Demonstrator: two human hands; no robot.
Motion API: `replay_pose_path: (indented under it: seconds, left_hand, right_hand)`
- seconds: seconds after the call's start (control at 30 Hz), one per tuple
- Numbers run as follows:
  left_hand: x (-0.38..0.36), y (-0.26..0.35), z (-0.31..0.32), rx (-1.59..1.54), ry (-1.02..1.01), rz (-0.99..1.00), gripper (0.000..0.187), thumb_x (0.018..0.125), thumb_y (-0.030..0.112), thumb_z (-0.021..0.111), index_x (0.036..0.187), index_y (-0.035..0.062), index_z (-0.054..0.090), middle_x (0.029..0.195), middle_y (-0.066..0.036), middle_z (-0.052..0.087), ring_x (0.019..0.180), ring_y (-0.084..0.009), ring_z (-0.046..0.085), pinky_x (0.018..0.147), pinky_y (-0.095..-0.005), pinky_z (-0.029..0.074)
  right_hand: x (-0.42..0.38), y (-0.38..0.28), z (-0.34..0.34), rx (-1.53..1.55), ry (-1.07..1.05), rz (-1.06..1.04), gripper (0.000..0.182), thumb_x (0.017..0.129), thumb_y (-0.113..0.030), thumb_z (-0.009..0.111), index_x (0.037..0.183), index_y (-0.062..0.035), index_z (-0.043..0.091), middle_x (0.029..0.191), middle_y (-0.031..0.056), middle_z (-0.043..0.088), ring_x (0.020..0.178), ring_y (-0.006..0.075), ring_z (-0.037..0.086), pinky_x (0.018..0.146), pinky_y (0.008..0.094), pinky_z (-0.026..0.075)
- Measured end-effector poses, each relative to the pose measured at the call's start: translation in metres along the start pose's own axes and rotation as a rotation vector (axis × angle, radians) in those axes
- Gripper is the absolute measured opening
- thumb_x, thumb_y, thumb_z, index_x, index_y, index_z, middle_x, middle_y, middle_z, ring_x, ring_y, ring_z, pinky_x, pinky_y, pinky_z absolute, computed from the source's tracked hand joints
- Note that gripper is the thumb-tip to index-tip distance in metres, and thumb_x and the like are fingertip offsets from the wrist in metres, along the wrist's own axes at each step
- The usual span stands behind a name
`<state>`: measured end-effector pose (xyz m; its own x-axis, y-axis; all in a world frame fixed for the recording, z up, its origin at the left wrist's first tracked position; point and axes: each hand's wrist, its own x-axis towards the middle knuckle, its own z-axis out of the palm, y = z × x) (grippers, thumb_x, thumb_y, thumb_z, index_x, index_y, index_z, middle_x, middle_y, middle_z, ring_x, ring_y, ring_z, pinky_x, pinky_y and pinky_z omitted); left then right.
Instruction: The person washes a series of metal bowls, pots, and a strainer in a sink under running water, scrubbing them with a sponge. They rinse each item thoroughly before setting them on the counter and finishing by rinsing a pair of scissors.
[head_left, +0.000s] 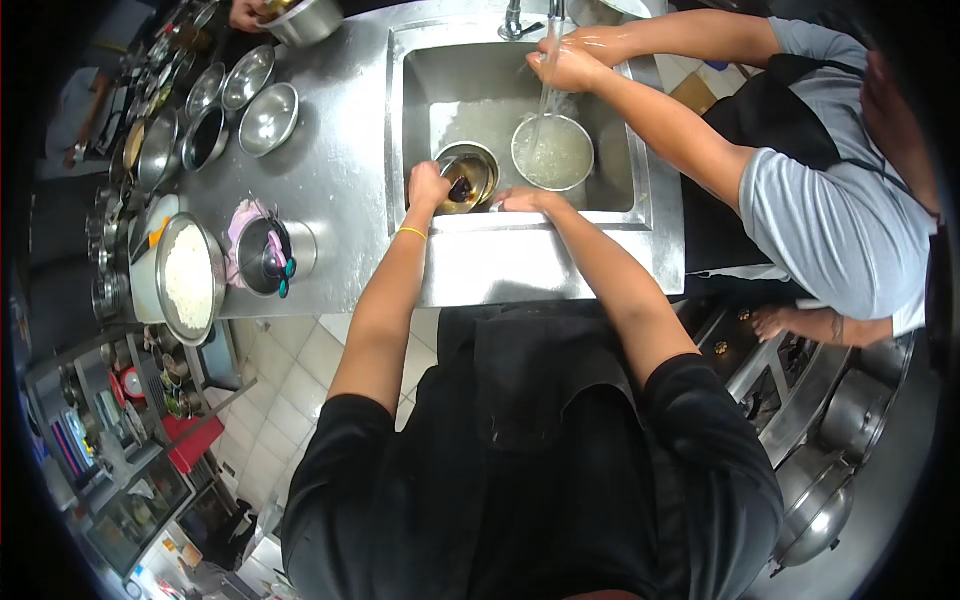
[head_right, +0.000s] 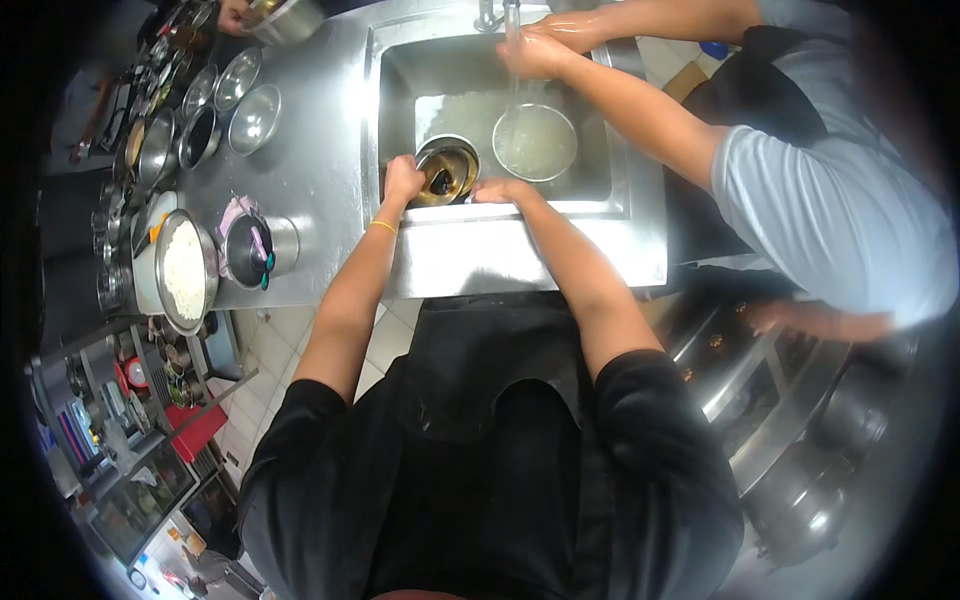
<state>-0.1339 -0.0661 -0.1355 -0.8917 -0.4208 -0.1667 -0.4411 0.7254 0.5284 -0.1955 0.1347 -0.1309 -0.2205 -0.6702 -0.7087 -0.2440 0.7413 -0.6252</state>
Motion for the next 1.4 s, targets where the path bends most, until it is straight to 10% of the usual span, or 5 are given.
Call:
replay_pose_path:
  seconds: [0.43,0.77,1.17,1.3,1.4]
  left_hand:
    - [0.04,0.079,0.001,-0.089,0.061,0.25,0.007,0.06,0.003,0.05,0.063,-0.002,0.051,0.07,-0.024,0.055,0.072,-0.0421,0.053,0.063,-0.0461,0.043]
    - [0.081,0.162,0.082,0.061,-0.428,0.513,0.015,0.063,0.002,0.052,0.075,-0.0015,0.06,0.084,-0.025,0.058,0.083,-0.0389,0.056,0.071,-0.0449,0.044]
    - [0.105,0.091,0.037,-0.455,-0.036,0.194,0.009,0.058,-0.006,0.048,0.065,-0.0064,0.055,0.074,-0.027,0.052,0.047,-0.0211,0.049,0.05,-0.0348,0.04]
    - [0.113,0.088,0.024,-0.191,-0.215,0.26,0.011,0.06,-0.004,0.047,0.066,-0.0055,0.056,0.073,-0.022,0.06,0.047,-0.0248,0.05,0.051,-0.0363,0.042]
    - [0.125,0.071,0.038,-0.32,-0.269,0.263,0.017,0.059,-0.003,0.046,0.069,-0.003,0.059,0.07,-0.022,0.058,0.051,-0.0294,0.052,0.054,-0.0384,0.042]
  right_hand:
    - [-0.04,0.013,-0.009,0.079,0.211,-0.021,0.043,0.075,-0.039,0.06,0.104,-0.0071,0.059,0.101,0.0136,0.06,0.097,0.0255,0.054,0.084,0.0344,0.041]
    - [-0.06,0.069,-0.074,0.211,1.298,-0.313,0.047,0.063,-0.008,0.07,0.106,-0.0051,0.051,0.111,0.0147,0.051,0.105,0.0305,0.049,0.086,0.037,0.04]
    - [0.067,0.094,-0.047,1.056,0.737,-0.089,0.034,0.073,-0.013,0.067,0.105,-0.0049,0.058,0.091,0.0151,0.063,0.083,0.0254,0.06,0.075,0.0309,0.045]
    - [0.056,0.044,-0.082,0.442,0.92,0.164,0.033,0.076,-0.004,0.059,0.108,-0.0091,0.056,0.092,0.016,0.062,0.087,0.0283,0.059,0.075,0.0323,0.045]
    - [0.085,0.037,-0.101,0.014,1.037,-0.463,0.031,0.076,-0.006,0.059,0.107,-0.0081,0.056,0.095,0.0166,0.061,0.089,0.0291,0.059,0.073,0.0335,0.045]
